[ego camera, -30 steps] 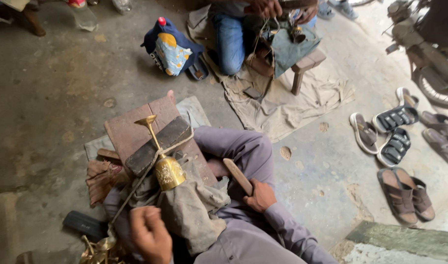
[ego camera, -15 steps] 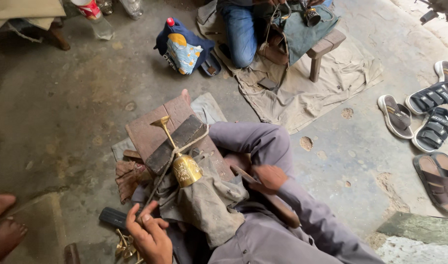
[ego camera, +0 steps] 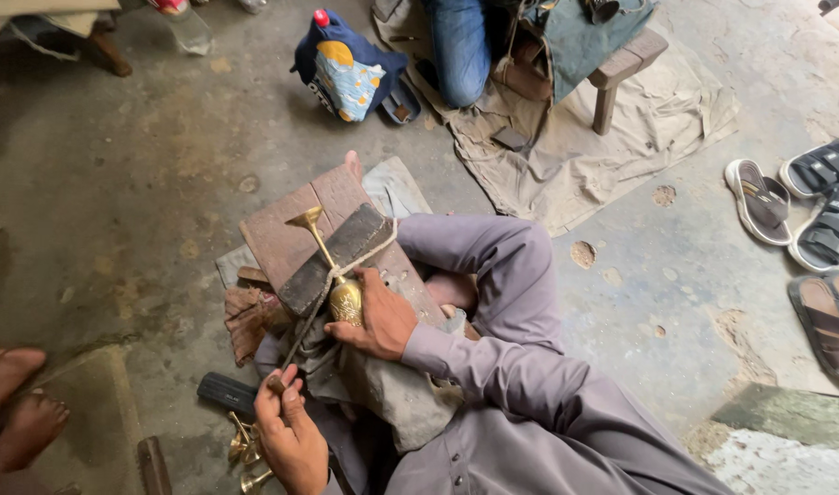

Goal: The person sits on the floor and uses a wooden mallet to strike a chisel placed against a brass candlestick held in their lap. They repeatedly tap the chisel to shape or emboss the metal surface, occasionally rotating the object to access different areas.

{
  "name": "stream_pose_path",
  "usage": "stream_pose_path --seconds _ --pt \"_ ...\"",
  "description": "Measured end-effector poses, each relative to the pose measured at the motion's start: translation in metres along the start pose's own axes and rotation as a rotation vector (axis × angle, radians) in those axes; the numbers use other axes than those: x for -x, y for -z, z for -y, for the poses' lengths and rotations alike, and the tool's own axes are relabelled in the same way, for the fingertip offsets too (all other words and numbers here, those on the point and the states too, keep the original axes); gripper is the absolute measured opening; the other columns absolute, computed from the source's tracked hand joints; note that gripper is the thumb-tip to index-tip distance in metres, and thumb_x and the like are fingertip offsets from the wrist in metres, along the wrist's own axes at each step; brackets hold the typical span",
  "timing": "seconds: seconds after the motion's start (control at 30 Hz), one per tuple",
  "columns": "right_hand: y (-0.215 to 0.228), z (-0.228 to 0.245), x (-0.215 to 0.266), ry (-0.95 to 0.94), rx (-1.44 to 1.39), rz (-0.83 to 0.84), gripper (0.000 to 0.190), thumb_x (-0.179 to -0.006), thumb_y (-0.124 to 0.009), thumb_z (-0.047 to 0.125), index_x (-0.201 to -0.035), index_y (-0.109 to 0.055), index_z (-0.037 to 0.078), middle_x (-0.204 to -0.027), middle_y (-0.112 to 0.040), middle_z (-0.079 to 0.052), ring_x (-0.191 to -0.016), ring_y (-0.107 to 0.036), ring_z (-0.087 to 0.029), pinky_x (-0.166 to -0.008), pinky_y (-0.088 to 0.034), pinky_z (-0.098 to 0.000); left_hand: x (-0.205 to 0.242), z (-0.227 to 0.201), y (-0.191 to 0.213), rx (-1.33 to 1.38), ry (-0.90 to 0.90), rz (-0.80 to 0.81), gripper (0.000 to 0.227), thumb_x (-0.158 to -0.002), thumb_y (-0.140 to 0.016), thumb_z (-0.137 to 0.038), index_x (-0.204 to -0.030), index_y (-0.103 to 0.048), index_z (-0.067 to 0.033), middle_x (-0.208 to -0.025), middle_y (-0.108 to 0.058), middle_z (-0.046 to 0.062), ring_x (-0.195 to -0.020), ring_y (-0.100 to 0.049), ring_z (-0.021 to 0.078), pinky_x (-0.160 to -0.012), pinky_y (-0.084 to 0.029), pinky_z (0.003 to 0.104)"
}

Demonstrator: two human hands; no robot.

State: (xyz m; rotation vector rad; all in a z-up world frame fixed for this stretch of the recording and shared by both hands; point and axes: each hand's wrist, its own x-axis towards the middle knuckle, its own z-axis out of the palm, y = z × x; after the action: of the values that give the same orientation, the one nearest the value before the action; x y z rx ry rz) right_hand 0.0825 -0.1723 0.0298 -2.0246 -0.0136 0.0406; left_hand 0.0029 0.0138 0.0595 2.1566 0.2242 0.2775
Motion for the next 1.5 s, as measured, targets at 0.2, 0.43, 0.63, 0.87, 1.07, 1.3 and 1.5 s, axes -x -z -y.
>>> stream_pose_path --seconds 0.2,0.43,0.63,0.87,1.07,1.3,1.5 --pt "-0.009 -0.015 -0.004 0.139 -0.096 -0.124 0.086 -0.078 -0.081 0.048 -0.134 -0.04 -0.004 -0.121 -0.059 -0.031 -0.114 -0.062 -0.044 -0.097 -0.05 -0.048 -0.006 0.01 -0.002 -0.177 -0.227 -0.071 0.025 -0.107 -0.059 -0.016 -0.121 -0.069 0.0017 -0.123 -0.071 0.016 -0.113 -0.071 0.0314 -0.095 -0.056 0.04" --pt "-0.002 -0.025 -0.015 0.02 -0.351 0.078 0.079 -0.082 -0.076 0.043 -0.136 -0.039 -0.001 -0.118 -0.063 -0.026 -0.111 -0.064 -0.037 -0.096 -0.05 -0.0432 -0.024 0.036 -0.023 0.113 -0.15 -0.09 0.035 -0.106 -0.054 -0.017 -0.124 -0.058 0.013 -0.131 -0.059 0.026 -0.105 -0.07 0.0322 -0.082 -0.063 0.039" --pt "0.003 -0.021 0.0 0.014 -0.261 0.122 0.079 -0.09 -0.071 0.043 -0.145 -0.037 -0.003 -0.126 -0.063 -0.027 -0.12 -0.064 -0.035 -0.102 -0.05 -0.0411 -0.015 0.047 -0.025 0.457 0.097 -0.013 0.031 -0.112 -0.043 -0.023 -0.126 -0.036 0.0038 -0.103 -0.07 0.026 -0.086 -0.074 0.0295 -0.069 -0.065 0.037" --pt "0.025 -0.03 0.005 0.14 -0.128 0.164 0.102 -0.089 -0.072 0.046 -0.16 -0.016 -0.001 -0.143 -0.053 -0.031 -0.129 -0.056 -0.038 -0.106 -0.046 -0.0412 -0.023 0.041 -0.023 0.525 0.081 -0.019 0.052 -0.099 -0.061 -0.007 -0.135 -0.024 -0.0012 -0.104 -0.065 0.026 -0.089 -0.071 0.0272 -0.077 -0.065 0.039" --pt "0.029 -0.055 -0.021 -0.442 -0.848 0.345 0.081 -0.097 -0.054 0.049 -0.162 -0.029 0.008 -0.139 -0.06 -0.019 -0.121 -0.059 -0.032 -0.099 -0.048 -0.0399 -0.023 0.049 -0.027 0.849 0.228 -0.058 0.045 -0.102 -0.063 -0.005 -0.14 -0.038 -0.0028 -0.112 -0.064 0.02 -0.095 -0.069 0.0251 -0.082 -0.063 0.039" --pt "0.013 -0.043 0.013 -0.06 -0.046 0.249 0.083 -0.099 -0.061 0.039 -0.164 -0.025 0.002 -0.142 -0.058 -0.03 -0.133 -0.058 -0.037 -0.111 -0.044 -0.0387 -0.008 0.054 -0.032 0.832 0.236 -0.019 0.041 -0.101 -0.062 -0.003 -0.136 -0.04 -0.0052 -0.113 -0.065 0.018 -0.094 -0.068 0.0235 -0.082 -0.062 0.04" --pt "0.056 -0.072 0.019 0.17 -0.056 0.062 0.074 -0.094 -0.07 0.028 -0.15 -0.036 -0.006 -0.138 -0.058 -0.029 -0.128 -0.058 -0.04 -0.108 -0.042 -0.0403 -0.012 0.05 -0.03 0.834 0.275 -0.004 0.039 -0.1 -0.061 -0.002 -0.133 -0.041 -0.005 -0.11 -0.065 0.017 -0.093 -0.069 0.0235 -0.082 -0.062 0.041"
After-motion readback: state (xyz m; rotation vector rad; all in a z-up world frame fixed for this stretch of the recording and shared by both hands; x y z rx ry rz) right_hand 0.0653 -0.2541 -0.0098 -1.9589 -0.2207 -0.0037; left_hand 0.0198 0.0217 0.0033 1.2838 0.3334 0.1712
